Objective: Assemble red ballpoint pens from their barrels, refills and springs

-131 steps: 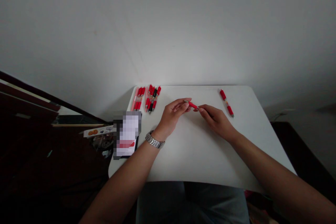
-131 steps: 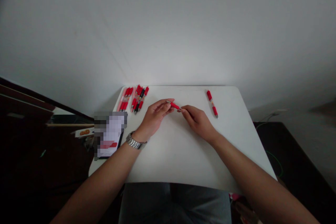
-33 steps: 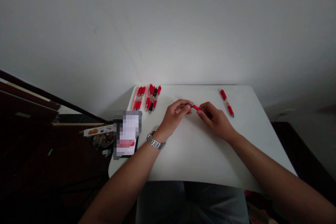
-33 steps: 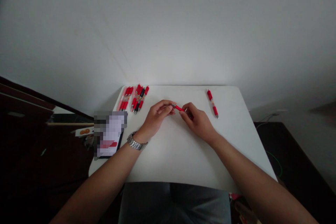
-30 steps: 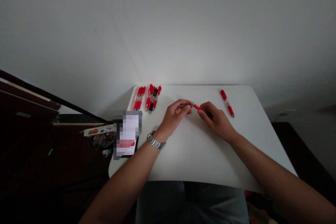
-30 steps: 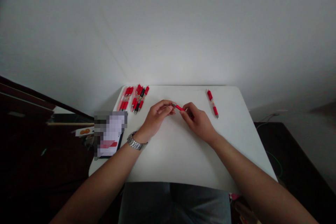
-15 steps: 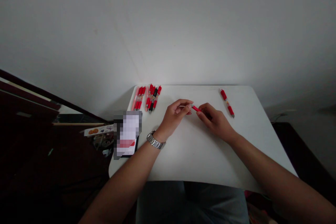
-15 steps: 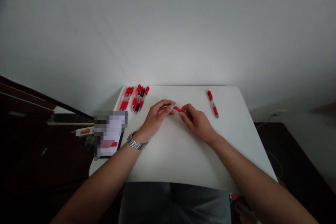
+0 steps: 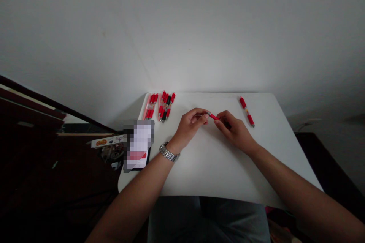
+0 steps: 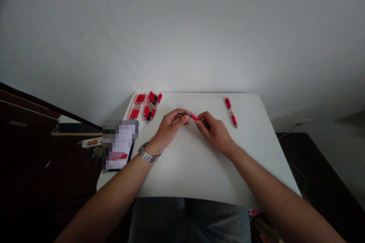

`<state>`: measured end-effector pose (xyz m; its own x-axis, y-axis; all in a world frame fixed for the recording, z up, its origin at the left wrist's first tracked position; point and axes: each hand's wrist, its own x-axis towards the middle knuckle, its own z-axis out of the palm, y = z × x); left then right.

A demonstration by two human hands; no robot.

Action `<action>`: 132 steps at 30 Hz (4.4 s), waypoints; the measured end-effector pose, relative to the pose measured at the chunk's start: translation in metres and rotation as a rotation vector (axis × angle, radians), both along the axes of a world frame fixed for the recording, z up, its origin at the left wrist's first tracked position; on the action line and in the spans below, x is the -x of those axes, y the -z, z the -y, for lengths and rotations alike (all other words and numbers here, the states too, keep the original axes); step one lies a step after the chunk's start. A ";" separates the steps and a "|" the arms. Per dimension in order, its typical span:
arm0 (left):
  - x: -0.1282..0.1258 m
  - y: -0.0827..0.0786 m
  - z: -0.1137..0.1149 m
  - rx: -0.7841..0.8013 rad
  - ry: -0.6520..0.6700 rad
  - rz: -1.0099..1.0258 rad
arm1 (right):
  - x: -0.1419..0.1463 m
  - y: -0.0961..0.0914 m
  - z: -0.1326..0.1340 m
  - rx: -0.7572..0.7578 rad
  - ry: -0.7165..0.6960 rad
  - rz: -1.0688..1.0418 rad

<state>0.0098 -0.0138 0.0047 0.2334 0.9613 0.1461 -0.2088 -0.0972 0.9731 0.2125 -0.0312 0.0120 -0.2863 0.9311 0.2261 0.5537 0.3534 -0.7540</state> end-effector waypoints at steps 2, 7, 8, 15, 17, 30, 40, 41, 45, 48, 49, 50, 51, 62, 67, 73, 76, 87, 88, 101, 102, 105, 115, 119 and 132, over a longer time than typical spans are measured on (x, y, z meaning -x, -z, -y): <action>0.000 0.001 0.000 -0.002 -0.004 -0.004 | 0.000 0.000 0.000 -0.002 -0.011 0.000; 0.002 -0.003 0.002 -0.015 0.003 -0.010 | 0.001 0.001 0.000 -0.003 -0.032 0.002; 0.002 -0.004 0.003 -0.017 0.011 -0.017 | 0.001 0.001 0.000 0.000 -0.036 0.002; 0.002 -0.003 0.002 -0.024 0.023 -0.030 | 0.000 0.002 0.000 -0.007 -0.046 0.011; 0.002 -0.002 0.001 -0.023 0.017 -0.026 | 0.000 0.002 -0.001 -0.015 -0.042 0.018; 0.001 0.000 0.000 -0.015 -0.012 -0.028 | 0.002 -0.003 0.001 -0.023 -0.036 0.023; 0.000 -0.003 0.001 0.004 -0.027 -0.033 | 0.001 0.000 0.000 -0.011 -0.015 0.016; 0.000 -0.004 0.001 0.002 -0.030 -0.038 | 0.001 -0.001 0.000 -0.009 -0.020 0.017; 0.001 -0.007 0.003 -0.022 -0.016 -0.044 | 0.002 -0.002 0.001 -0.016 -0.029 0.016; 0.001 -0.007 0.003 -0.037 -0.010 -0.043 | 0.002 -0.002 0.001 -0.023 -0.031 0.017; 0.002 -0.006 0.003 -0.035 -0.012 -0.038 | 0.002 -0.001 0.001 -0.024 -0.033 0.019; 0.002 -0.005 0.002 -0.029 -0.012 -0.030 | 0.001 -0.001 0.000 -0.024 -0.035 0.022; 0.002 -0.004 0.001 -0.021 -0.013 -0.020 | 0.001 0.000 0.000 -0.024 -0.037 0.025; 0.002 0.001 0.000 0.043 -0.050 0.047 | 0.001 0.000 0.000 -0.004 -0.028 0.020; 0.003 0.000 -0.001 0.048 -0.062 0.068 | 0.000 0.000 0.000 -0.004 -0.021 0.018; 0.003 0.000 -0.002 0.042 -0.104 0.051 | -0.002 0.001 -0.001 -0.010 0.015 0.028; 0.005 0.001 -0.004 0.024 -0.105 0.030 | -0.002 0.001 -0.001 -0.011 0.020 0.030; 0.018 -0.004 -0.009 -0.260 -0.324 -0.415 | -0.004 0.001 -0.003 -0.020 0.031 0.032; 0.019 -0.003 -0.010 -0.283 -0.342 -0.442 | -0.004 0.001 -0.003 -0.022 0.030 0.030; 0.032 -0.001 -0.015 -0.420 -0.473 -0.849 | -0.006 0.004 -0.004 -0.030 0.026 0.016; 0.033 0.000 -0.015 -0.422 -0.471 -0.869 | -0.006 0.005 -0.004 -0.031 0.027 0.018; 0.034 0.004 -0.017 -0.422 -0.463 -0.900 | -0.005 0.005 -0.004 -0.030 0.028 0.020; 0.034 0.008 -0.019 -0.398 -0.451 -0.931 | -0.004 0.004 -0.004 -0.010 0.028 0.012; 0.035 0.011 -0.021 -0.425 -0.454 -0.918 | -0.004 0.004 -0.005 -0.008 0.032 0.025; 0.035 0.009 -0.019 -0.419 -0.469 -0.927 | -0.003 0.004 -0.006 0.005 0.039 0.022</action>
<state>-0.0249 0.0057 -0.0040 0.0473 0.8986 0.4362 0.7228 -0.3322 0.6059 0.2158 -0.0250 0.0077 -0.2545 0.9428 0.2155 0.5834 0.3274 -0.7433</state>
